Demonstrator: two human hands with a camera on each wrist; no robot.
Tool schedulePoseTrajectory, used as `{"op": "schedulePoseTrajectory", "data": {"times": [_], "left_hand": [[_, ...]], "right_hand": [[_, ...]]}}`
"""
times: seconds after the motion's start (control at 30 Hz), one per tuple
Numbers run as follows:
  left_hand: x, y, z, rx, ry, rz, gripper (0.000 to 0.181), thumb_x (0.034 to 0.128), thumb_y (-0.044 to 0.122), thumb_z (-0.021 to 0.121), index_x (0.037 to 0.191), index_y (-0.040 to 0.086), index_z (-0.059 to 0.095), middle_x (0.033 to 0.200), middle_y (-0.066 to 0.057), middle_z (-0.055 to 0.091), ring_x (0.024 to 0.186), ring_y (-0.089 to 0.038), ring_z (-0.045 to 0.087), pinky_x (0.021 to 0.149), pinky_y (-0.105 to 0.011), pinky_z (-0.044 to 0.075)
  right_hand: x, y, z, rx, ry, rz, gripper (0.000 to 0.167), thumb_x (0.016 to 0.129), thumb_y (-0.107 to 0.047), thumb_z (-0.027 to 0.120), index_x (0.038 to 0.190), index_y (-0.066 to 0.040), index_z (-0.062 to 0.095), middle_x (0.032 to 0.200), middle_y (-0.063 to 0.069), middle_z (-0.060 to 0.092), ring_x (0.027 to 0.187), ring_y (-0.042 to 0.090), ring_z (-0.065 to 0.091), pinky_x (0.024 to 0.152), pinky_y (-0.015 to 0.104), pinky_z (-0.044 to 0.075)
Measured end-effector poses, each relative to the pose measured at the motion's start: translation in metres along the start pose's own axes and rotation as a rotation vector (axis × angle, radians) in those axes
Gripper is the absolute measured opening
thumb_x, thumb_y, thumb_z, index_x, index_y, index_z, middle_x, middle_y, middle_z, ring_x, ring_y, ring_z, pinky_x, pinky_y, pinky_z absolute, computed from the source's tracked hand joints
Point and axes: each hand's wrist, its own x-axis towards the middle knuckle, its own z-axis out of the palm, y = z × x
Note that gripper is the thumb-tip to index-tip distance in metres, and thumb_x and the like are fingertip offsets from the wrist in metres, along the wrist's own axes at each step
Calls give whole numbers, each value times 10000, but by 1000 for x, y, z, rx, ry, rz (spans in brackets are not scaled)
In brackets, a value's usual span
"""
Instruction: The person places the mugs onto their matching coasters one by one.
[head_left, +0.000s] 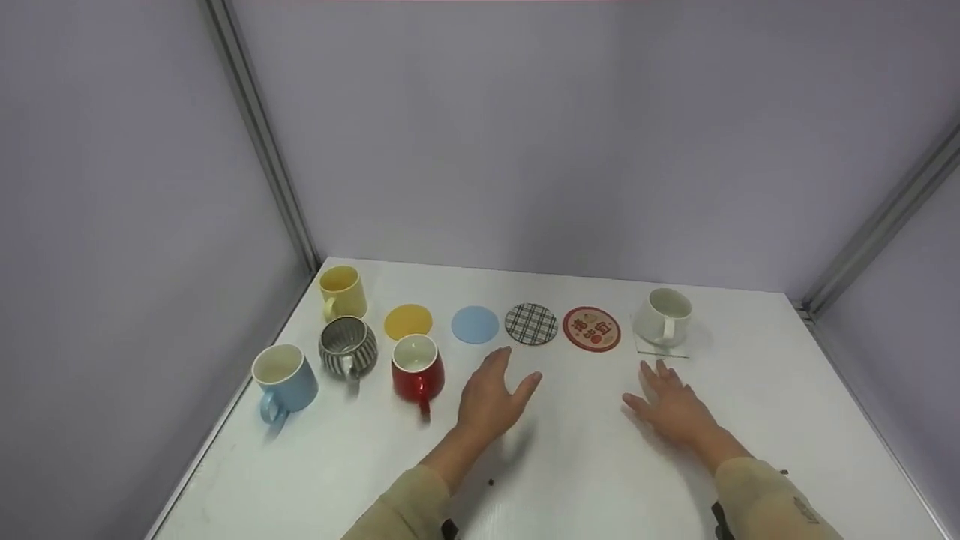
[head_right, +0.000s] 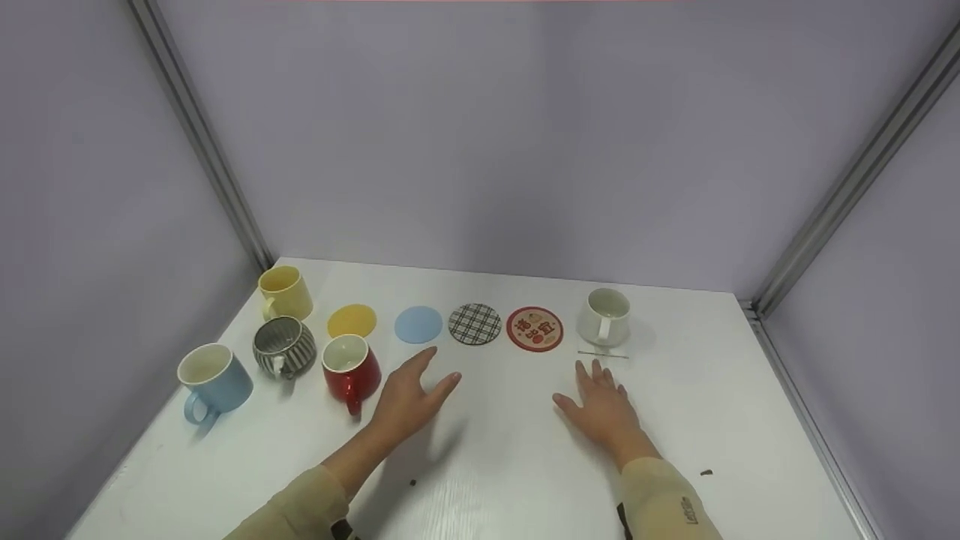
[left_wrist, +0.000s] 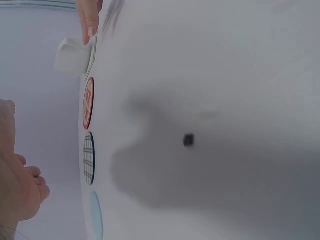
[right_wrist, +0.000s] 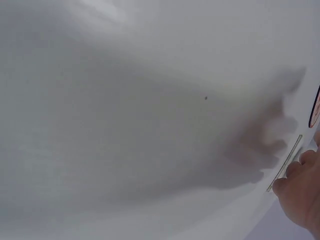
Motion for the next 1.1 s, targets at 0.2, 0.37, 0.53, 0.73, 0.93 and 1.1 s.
{"op": "schedulePoseTrajectory", "data": {"times": [0.2, 0.37, 0.53, 0.73, 0.93, 1.1], "left_hand": [[-17, -14, -19, -6, 78, 4, 704, 1030, 517, 654, 1520, 27, 531, 1552, -157, 550, 1439, -337, 516, 1137, -498, 435], [-31, -20, -33, -35, 137, 7, 675, 1009, 496, 695, 1494, 44, 564, 1519, -133, 588, 1416, -313, 545, 1111, -487, 464], [-43, -26, -50, -67, 239, 10, 594, 996, 434, 744, 1432, 48, 627, 1455, -125, 643, 1359, -296, 602, 1069, -475, 502], [-51, -41, -68, -73, 433, 59, 411, 978, 306, 795, 1278, 40, 705, 1235, -121, 750, 1112, -297, 731, 944, -464, 583], [-52, -58, -80, -20, 557, 26, 364, 974, 282, 801, 1204, 13, 716, 1123, -161, 768, 981, -310, 749, 830, -470, 618], [-55, -75, -81, 15, 590, -55, 399, 962, 294, 808, 1219, -4, 737, 1163, -174, 766, 1068, -343, 742, 898, -511, 592]], "right_hand": [[10, -19, 3, -3, -6, -26, 941, 1056, -664, 482, 1680, -28, 180, 1711, 323, 72, 1562, 543, 70, 1214, 693, 91], [16, -27, 7, -2, -8, -45, 943, 1053, -660, 489, 1678, -23, 184, 1714, 316, 71, 1567, 531, 78, 1217, 684, 100], [21, -38, 10, 7, -19, -60, 950, 1052, -662, 491, 1677, -17, 182, 1719, 305, 62, 1571, 521, 76, 1220, 676, 99], [28, -48, 13, 18, -16, -82, 933, 1063, -641, 492, 1680, -21, 167, 1725, 289, 65, 1579, 499, 78, 1231, 651, 101], [36, -51, 17, 29, -7, -80, 928, 1059, -636, 506, 1680, -28, 178, 1721, 297, 74, 1569, 518, 97, 1226, 662, 115], [38, -52, 22, 22, 26, -113, 897, 1072, -609, 503, 1662, 8, 226, 1710, 314, 112, 1554, 537, 148, 1213, 689, 142]]}}
